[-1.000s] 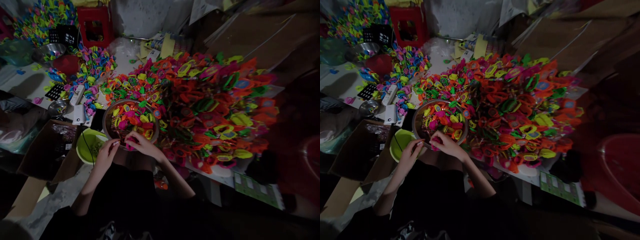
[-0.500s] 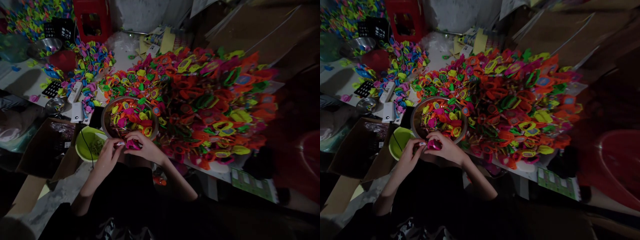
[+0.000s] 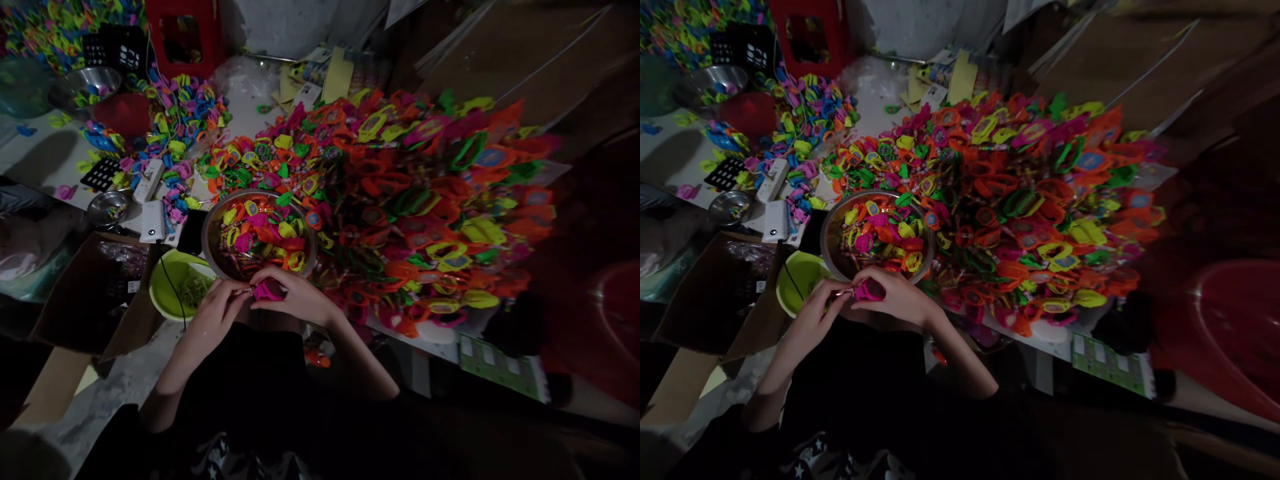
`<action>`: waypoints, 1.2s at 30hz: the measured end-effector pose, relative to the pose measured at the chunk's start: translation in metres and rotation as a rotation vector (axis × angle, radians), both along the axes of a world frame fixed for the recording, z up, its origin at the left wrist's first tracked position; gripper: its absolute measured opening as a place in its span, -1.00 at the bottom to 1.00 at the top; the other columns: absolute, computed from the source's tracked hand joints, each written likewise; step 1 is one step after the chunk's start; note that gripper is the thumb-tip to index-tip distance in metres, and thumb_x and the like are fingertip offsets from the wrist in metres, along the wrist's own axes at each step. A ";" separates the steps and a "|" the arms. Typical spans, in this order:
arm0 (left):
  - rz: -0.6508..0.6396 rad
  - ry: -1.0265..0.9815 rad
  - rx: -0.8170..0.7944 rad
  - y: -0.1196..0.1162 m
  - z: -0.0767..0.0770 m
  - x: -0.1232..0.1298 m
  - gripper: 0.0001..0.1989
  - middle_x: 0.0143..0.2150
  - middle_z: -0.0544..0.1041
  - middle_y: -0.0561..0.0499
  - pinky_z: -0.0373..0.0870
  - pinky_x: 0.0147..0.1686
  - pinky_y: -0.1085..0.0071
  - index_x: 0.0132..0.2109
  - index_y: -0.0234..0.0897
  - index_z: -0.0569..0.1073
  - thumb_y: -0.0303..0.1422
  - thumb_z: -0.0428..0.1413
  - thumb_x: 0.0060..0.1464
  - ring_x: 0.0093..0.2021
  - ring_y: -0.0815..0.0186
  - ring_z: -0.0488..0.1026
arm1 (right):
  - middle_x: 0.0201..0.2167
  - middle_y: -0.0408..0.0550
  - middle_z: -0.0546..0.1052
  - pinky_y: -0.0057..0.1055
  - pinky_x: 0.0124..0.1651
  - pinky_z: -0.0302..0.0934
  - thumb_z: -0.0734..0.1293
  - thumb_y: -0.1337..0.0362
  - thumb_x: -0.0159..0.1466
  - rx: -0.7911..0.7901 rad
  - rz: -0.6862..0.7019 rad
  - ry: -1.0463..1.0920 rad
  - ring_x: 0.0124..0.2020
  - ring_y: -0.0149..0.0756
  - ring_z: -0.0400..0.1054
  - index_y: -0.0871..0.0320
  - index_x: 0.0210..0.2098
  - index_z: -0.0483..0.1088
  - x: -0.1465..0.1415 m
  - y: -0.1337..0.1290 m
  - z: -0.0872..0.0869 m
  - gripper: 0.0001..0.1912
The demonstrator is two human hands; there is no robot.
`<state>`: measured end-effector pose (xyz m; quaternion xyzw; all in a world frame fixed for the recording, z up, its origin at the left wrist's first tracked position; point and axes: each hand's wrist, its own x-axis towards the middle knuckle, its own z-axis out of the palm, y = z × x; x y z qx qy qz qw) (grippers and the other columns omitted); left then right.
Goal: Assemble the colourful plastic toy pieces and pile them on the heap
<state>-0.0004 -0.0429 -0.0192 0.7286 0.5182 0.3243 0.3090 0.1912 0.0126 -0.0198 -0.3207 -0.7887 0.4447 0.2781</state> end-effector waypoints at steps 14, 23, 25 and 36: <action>-0.093 0.110 0.066 -0.007 0.001 0.004 -0.89 -0.22 0.44 -0.01 0.36 -0.13 0.34 -0.15 -0.23 0.32 -0.44 -0.09 0.26 -0.14 0.29 0.38 | -0.37 -0.10 0.48 -0.49 -0.28 0.21 0.32 0.06 0.22 -0.007 0.104 -0.072 -0.37 -0.39 0.34 0.18 -0.25 0.37 0.002 -0.004 -0.005 -0.70; -0.113 0.109 0.062 -0.015 -0.007 0.003 -0.85 -0.20 0.47 -0.02 0.37 -0.09 0.30 -0.14 -0.23 0.34 -0.45 -0.11 0.26 -0.12 0.27 0.39 | -0.50 -0.19 0.31 -0.55 -0.39 0.09 0.27 0.07 0.26 -0.004 0.182 -0.028 -0.48 -0.48 0.16 0.19 -0.40 0.29 -0.001 -0.007 -0.009 -0.70; -0.124 0.106 0.056 -0.016 -0.010 0.002 -0.84 -0.20 0.47 -0.02 0.37 -0.11 0.31 -0.13 -0.23 0.34 -0.44 -0.12 0.26 -0.12 0.27 0.39 | -0.50 -0.19 0.30 -0.55 -0.38 0.09 0.26 0.09 0.28 -0.004 0.198 -0.022 -0.47 -0.48 0.15 0.20 -0.40 0.29 0.000 -0.007 -0.014 -0.72; -0.017 0.116 -0.163 -0.033 -0.043 -0.009 -0.88 -0.23 0.47 -0.01 0.40 -0.19 0.35 -0.14 -0.23 0.31 -0.36 -0.10 0.25 -0.20 0.29 0.46 | -0.26 -0.06 0.45 -0.44 -0.19 0.18 0.27 0.19 0.26 -0.071 0.157 -0.185 -0.26 -0.34 0.33 0.17 -0.19 0.32 -0.010 -0.027 -0.034 -0.81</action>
